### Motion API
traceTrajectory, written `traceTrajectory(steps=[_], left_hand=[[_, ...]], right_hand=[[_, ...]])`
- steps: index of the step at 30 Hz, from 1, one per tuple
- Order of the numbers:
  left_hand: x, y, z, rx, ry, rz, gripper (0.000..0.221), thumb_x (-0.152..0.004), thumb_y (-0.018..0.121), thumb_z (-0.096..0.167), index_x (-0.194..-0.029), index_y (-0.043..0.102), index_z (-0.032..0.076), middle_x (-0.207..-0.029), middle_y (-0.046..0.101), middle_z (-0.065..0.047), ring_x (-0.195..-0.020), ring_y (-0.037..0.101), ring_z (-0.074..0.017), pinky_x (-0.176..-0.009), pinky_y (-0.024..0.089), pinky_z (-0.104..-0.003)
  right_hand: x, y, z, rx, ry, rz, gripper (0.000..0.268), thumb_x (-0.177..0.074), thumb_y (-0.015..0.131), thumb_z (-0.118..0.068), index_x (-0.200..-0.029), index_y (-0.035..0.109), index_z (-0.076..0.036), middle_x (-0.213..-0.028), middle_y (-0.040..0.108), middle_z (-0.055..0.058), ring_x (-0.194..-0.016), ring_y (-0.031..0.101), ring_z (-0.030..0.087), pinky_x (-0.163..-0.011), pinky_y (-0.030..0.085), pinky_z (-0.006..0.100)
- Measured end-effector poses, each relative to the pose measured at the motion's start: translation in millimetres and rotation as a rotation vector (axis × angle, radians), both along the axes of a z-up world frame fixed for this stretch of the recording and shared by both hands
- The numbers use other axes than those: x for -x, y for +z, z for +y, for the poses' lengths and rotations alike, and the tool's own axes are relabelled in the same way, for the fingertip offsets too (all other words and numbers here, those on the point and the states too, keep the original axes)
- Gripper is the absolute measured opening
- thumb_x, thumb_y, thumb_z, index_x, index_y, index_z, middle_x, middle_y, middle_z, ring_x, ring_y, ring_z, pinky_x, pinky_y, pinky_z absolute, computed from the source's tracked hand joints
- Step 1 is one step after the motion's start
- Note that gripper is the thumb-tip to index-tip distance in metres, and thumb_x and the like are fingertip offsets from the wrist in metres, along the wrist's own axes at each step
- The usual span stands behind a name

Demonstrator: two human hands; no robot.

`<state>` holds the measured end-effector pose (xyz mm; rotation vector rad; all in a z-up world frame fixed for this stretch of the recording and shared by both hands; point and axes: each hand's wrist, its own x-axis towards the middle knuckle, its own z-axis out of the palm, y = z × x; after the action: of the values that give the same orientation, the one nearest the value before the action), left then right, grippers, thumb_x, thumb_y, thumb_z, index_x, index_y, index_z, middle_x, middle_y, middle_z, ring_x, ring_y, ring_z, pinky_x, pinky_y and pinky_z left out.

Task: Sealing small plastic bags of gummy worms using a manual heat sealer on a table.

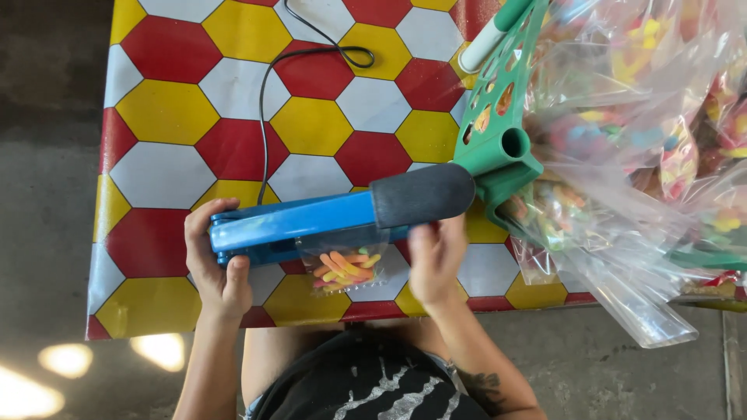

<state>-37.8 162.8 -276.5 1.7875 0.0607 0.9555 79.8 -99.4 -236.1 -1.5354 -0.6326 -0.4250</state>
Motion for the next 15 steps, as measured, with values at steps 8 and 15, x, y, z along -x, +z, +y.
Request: traceTrajectory(steps=[8, 15], left_hand=[[0, 4, 1, -0.020, -0.028, 0.014, 0.079, -0.099, 0.045, 0.063, -0.142, 0.043, -0.003, -0.132, 0.052, -0.020, -0.119, 0.050, -0.0311, -0.100, 0.040, -0.047], [0, -1, 1, -0.007, -0.017, 0.016, 0.080, -0.097, 0.046, 0.064, -0.141, 0.044, -0.003, -0.131, 0.053, -0.021, -0.121, 0.049, -0.0316, -0.101, 0.040, -0.047]], right_hand=[[45, 31, 72, 0.882, -0.028, -0.497, 0.049, -0.103, 0.044, -0.061, -0.135, 0.062, -0.029, -0.162, 0.043, 0.014, -0.151, 0.037, 0.038, -0.117, 0.015, 0.065], [25, 32, 40, 0.964, -0.078, -0.488, 0.045, -0.104, 0.041, -0.060, -0.130, 0.066, -0.033, -0.164, 0.039, 0.015, -0.153, 0.031, 0.037, -0.118, 0.012, 0.061]])
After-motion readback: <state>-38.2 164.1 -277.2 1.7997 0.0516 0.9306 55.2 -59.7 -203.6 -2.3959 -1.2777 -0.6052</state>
